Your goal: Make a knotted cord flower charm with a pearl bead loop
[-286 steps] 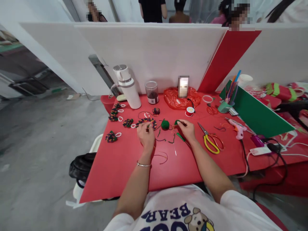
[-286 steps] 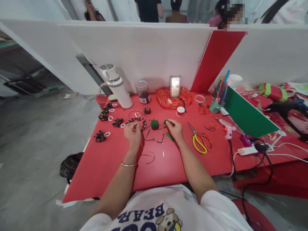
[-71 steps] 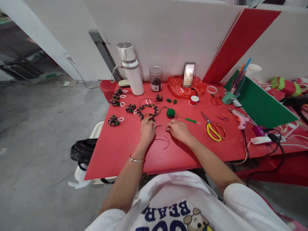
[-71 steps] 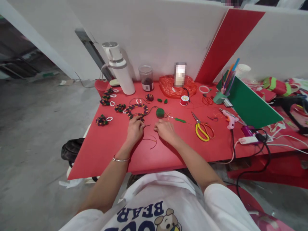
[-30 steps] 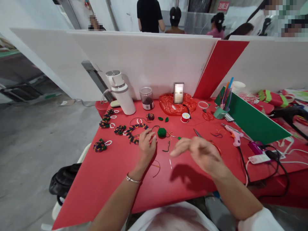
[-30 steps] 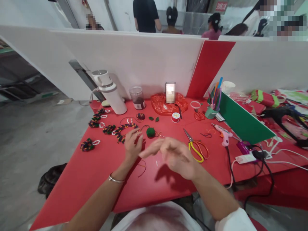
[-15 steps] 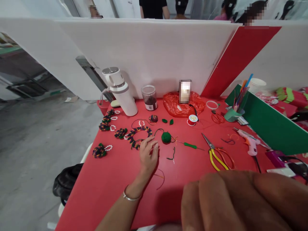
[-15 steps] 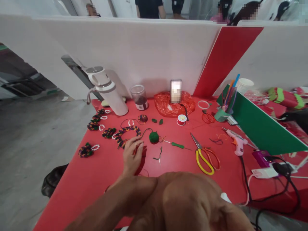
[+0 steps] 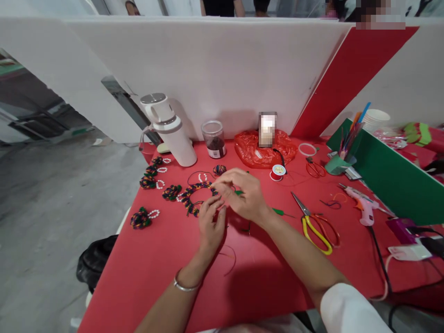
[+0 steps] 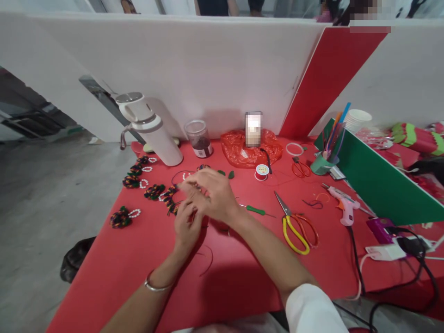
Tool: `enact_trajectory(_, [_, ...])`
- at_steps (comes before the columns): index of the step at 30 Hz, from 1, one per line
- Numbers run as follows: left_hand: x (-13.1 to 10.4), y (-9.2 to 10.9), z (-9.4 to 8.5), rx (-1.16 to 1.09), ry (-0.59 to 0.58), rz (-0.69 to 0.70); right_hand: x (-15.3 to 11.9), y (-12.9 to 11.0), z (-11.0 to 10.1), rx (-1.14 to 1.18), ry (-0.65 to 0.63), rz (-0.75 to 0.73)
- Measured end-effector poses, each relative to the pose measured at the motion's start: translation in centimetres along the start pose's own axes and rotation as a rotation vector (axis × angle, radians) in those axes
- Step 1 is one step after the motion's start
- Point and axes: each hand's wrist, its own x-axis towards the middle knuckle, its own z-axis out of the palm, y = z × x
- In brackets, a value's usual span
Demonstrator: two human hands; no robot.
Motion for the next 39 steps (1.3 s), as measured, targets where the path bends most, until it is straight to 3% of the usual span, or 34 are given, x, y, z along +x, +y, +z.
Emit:
enact_trajectory(4, [0.3, 0.3, -0.1, -0.028, 0.021, 0.002, -2.1, 5.6, 1.4, -0.196, 0.046, 0.017])
enact_trajectory(8, [0.4, 0.1, -0.4, 0.010, 0.042, 0.020, -5.8, 8.2, 1.2, -0.296, -0.078, 0.052])
enact_trajectory(15, [0.9, -1.2, -1.1, 0.076, 0.111, -0.035, -6.7, 8.6, 0.4, -0.357, -0.117, 0.167])
enact_trajectory(27, [1.8, -2.6, -2.1, 0.136, 0.187, -0.070, -7.0, 9.4, 1.0, -0.401, -0.221, 0.198])
enact_trajectory(32, [1.8, -3.1, -2.0, 0.133, 0.180, -0.082, -7.1, 10.1, 1.2, -0.409, -0.178, 0.204])
enact_trajectory(39, [1.7, -3.2, -1.7, 0.153, 0.162, -0.061, -7.0, 10.4, 1.2, -0.430, -0.016, 0.175])
